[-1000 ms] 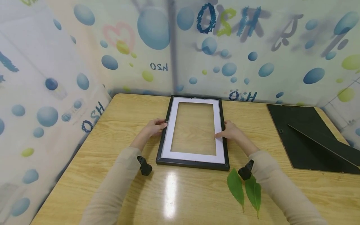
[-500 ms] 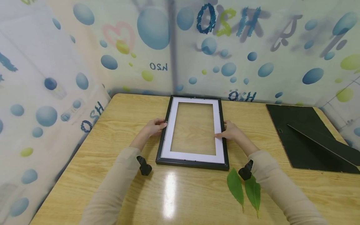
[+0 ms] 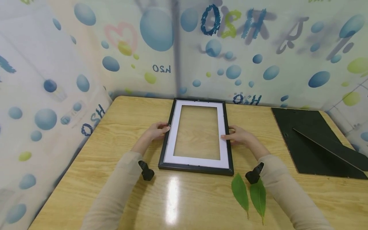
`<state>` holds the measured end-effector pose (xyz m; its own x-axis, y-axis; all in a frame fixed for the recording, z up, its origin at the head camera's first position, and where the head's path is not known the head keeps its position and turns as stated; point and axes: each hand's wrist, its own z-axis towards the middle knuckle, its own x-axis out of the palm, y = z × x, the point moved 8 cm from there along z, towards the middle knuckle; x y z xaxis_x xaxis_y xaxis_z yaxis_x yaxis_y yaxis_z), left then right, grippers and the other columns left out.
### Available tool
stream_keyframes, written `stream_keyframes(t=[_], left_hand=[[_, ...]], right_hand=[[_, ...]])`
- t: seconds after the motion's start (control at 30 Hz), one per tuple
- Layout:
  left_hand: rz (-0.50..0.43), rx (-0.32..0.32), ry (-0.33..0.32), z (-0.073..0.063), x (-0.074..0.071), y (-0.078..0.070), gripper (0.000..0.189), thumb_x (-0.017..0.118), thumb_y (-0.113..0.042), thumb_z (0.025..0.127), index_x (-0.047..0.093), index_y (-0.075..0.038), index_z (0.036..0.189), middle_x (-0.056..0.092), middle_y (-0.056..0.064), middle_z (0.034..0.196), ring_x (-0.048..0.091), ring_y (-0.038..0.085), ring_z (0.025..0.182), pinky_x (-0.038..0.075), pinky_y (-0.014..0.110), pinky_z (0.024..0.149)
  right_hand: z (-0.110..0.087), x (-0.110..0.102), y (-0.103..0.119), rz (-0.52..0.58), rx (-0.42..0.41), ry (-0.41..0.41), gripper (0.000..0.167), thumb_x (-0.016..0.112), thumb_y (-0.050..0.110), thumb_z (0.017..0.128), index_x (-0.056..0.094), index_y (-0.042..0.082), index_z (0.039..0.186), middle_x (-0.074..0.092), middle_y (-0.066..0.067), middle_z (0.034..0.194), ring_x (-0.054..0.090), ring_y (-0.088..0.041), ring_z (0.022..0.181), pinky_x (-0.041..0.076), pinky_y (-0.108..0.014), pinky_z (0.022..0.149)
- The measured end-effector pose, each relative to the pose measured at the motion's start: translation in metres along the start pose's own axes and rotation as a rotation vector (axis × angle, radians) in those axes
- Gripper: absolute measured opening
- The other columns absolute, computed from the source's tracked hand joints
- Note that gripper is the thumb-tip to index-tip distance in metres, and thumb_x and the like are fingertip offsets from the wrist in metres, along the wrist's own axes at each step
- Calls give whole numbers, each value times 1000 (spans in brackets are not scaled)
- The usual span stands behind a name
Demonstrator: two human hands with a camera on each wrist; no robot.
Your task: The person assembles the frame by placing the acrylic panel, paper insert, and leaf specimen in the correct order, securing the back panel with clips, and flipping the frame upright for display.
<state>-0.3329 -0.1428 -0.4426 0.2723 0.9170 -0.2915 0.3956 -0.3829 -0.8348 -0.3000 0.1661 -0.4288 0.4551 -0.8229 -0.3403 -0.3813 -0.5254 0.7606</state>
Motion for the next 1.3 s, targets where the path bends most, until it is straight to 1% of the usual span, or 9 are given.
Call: stream_keyframes(t=[0.07,0.13,0.23,0.4,0.73,1.0,1.13,1.23,1.3], left_hand=[[-10,-2,4,-1,0,0,48,47,-17,95,33,-3,139,39,18,137,42,26,123,40,39,104],[-23,-6,8,-1,1,1,49,47,-17,96,32,-3,140,38,18,138,42,26,122,40,39,104],[-42,-5,12,-1,1,2,49,47,-17,95,32,-2,140,37,18,138,43,25,121,39,39,104],[-42,0,5,-1,-1,5,48,48,-18,95,33,-2,139,38,18,137,44,24,118,40,39,104],[-48,-1,9,-2,-1,5,48,47,-18,96,33,-4,140,38,17,138,42,25,122,39,39,105],[-44,7,4,-2,3,3,48,48,-17,95,34,-1,138,40,18,135,45,23,116,41,39,103],[-39,-1,-2,-2,3,3,48,49,-19,95,35,-2,138,41,18,135,46,23,116,41,39,103],[-48,-9,-4,-3,2,3,48,48,-19,95,35,-3,138,39,17,136,44,25,119,41,39,103],[-56,-11,-4,-4,0,2,48,48,-18,95,34,-3,139,38,18,137,43,26,121,40,39,104]], right_hand=[[0,-1,-2,73,-6,40,79,56,17,91,1,-1,145,11,-31,146,34,-35,127,36,-45,106],[0,-2,-5,131,-11,67,75,54,14,92,2,0,145,10,-30,146,34,-33,126,34,-45,107],[1,-5,-10,176,-19,86,72,52,11,92,5,0,145,13,-28,145,37,-28,121,34,-45,107],[2,-5,-13,195,-23,79,70,53,11,92,8,1,145,18,-26,144,42,-24,115,36,-43,106],[2,-4,-14,194,-33,54,69,53,12,92,10,-1,145,18,-27,144,42,-25,116,37,-44,105],[-1,-7,-15,189,-27,15,65,52,12,93,14,-5,143,22,-27,144,41,-26,119,38,-42,104],[-4,-9,-17,166,-28,46,66,53,16,92,17,-8,141,26,-29,142,51,-20,110,44,-37,99],[-10,-9,-17,114,-41,107,64,53,18,93,20,-11,139,32,-30,138,56,-14,100,49,-34,93],[-14,-10,-19,63,-44,148,61,53,19,92,25,-13,137,41,-28,132,58,-12,95,51,-33,89]])
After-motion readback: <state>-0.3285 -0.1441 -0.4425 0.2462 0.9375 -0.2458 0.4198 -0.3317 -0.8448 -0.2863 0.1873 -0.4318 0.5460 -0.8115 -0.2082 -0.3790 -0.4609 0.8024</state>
